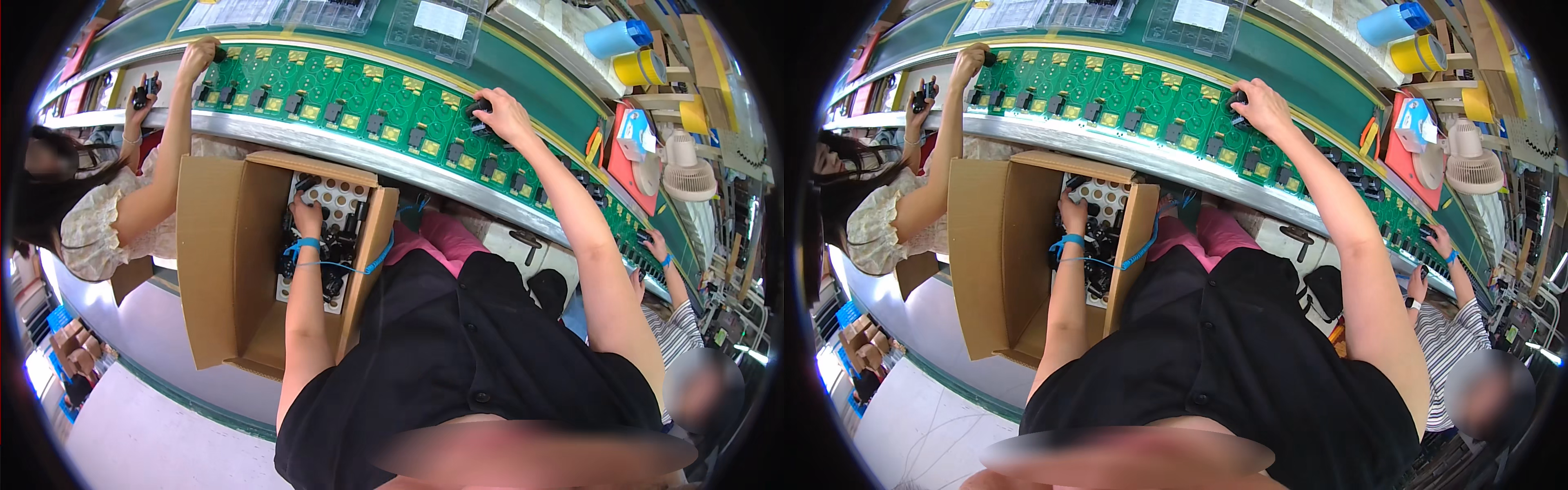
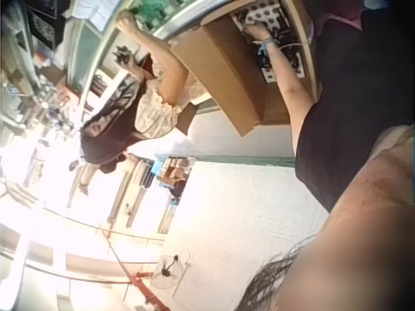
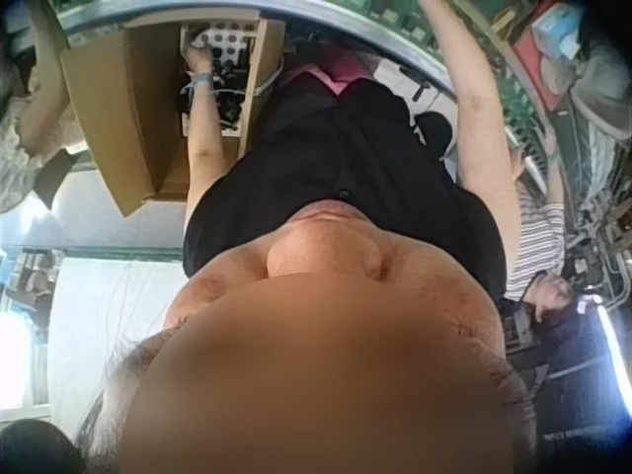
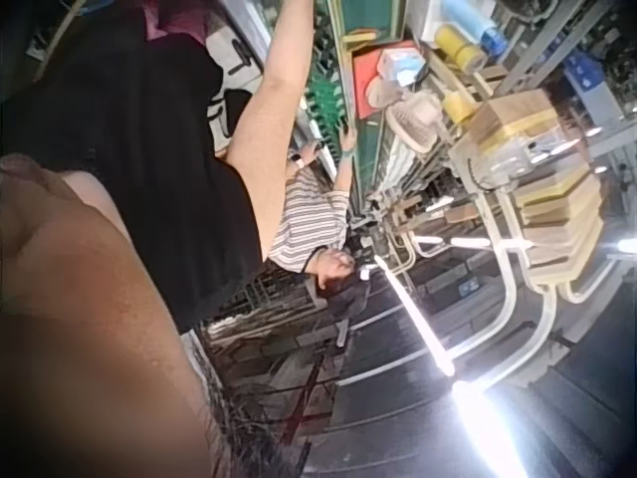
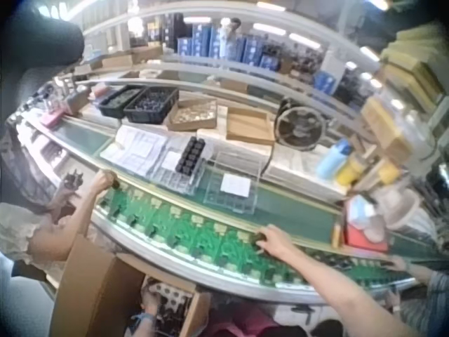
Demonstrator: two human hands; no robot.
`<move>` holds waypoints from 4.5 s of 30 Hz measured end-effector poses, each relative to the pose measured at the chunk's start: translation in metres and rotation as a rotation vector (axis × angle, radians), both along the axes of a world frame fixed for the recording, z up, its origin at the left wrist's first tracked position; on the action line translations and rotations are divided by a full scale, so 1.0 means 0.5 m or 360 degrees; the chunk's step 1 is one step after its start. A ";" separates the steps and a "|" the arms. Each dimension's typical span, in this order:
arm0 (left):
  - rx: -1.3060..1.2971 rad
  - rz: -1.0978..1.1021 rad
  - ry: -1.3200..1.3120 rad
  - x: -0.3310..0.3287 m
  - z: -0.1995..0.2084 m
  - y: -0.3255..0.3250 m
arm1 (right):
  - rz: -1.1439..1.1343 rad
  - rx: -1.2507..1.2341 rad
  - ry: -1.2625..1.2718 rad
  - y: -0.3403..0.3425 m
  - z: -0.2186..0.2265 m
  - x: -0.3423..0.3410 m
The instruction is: Assemble electronic components onto a printed circuit board on a production line.
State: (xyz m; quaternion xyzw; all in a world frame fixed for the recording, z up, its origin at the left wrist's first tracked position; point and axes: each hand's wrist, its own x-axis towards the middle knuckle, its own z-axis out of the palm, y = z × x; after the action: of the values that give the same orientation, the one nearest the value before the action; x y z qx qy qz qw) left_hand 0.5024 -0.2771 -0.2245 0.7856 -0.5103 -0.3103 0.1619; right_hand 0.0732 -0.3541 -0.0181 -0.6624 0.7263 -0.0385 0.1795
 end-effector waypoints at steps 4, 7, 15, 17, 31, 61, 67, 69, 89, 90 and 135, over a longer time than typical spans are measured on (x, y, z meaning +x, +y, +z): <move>0.0209 -0.0136 -0.0263 -0.029 -0.067 -0.013 | -0.0038 -0.0010 0.0011 -0.006 -0.019 -0.013; 0.0299 -0.0125 -0.0388 -0.053 -0.075 -0.024 | 0.0019 0.0056 -0.0042 -0.006 -0.021 -0.015; 0.0279 -0.0062 -0.0293 -0.036 -0.146 -0.046 | -0.0091 -0.0003 0.0027 -0.008 -0.016 -0.005; 0.0224 -0.0039 -0.0286 -0.041 -0.155 -0.048 | -0.0087 0.0049 0.0005 -0.007 -0.018 -0.010; 0.0343 0.0721 0.2240 0.033 -0.025 -0.042 | -0.0009 -0.0045 0.0354 -0.014 -0.024 0.009; 0.0582 -0.0140 0.2731 -0.166 0.472 -0.031 | 0.0482 -0.0027 0.0628 -0.041 -0.027 0.026; 0.0721 -0.0038 0.2809 -0.216 0.493 -0.037 | 0.0474 -0.0074 0.0657 -0.033 -0.032 0.031; 0.0738 0.0003 0.2814 -0.229 0.504 -0.037 | 0.0452 -0.0073 0.0653 -0.026 -0.031 0.038; 0.0837 0.0170 0.2804 -0.265 0.516 -0.042 | 0.0286 -0.0046 0.0511 -0.012 -0.025 0.041; 0.0900 0.0194 0.2864 -0.266 0.512 -0.041 | 0.0284 -0.0054 0.0513 -0.015 -0.017 0.041; 0.1086 0.0578 0.3166 -0.235 0.456 -0.044 | 0.0183 0.0059 0.0213 -0.052 -0.002 0.093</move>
State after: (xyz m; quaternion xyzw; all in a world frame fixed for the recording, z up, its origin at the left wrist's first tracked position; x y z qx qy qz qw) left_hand 0.3849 -0.2992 0.0034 0.2472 0.0897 -0.9098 0.3210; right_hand 0.1195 -0.3802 -0.0191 -0.7006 0.6981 0.0297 0.1446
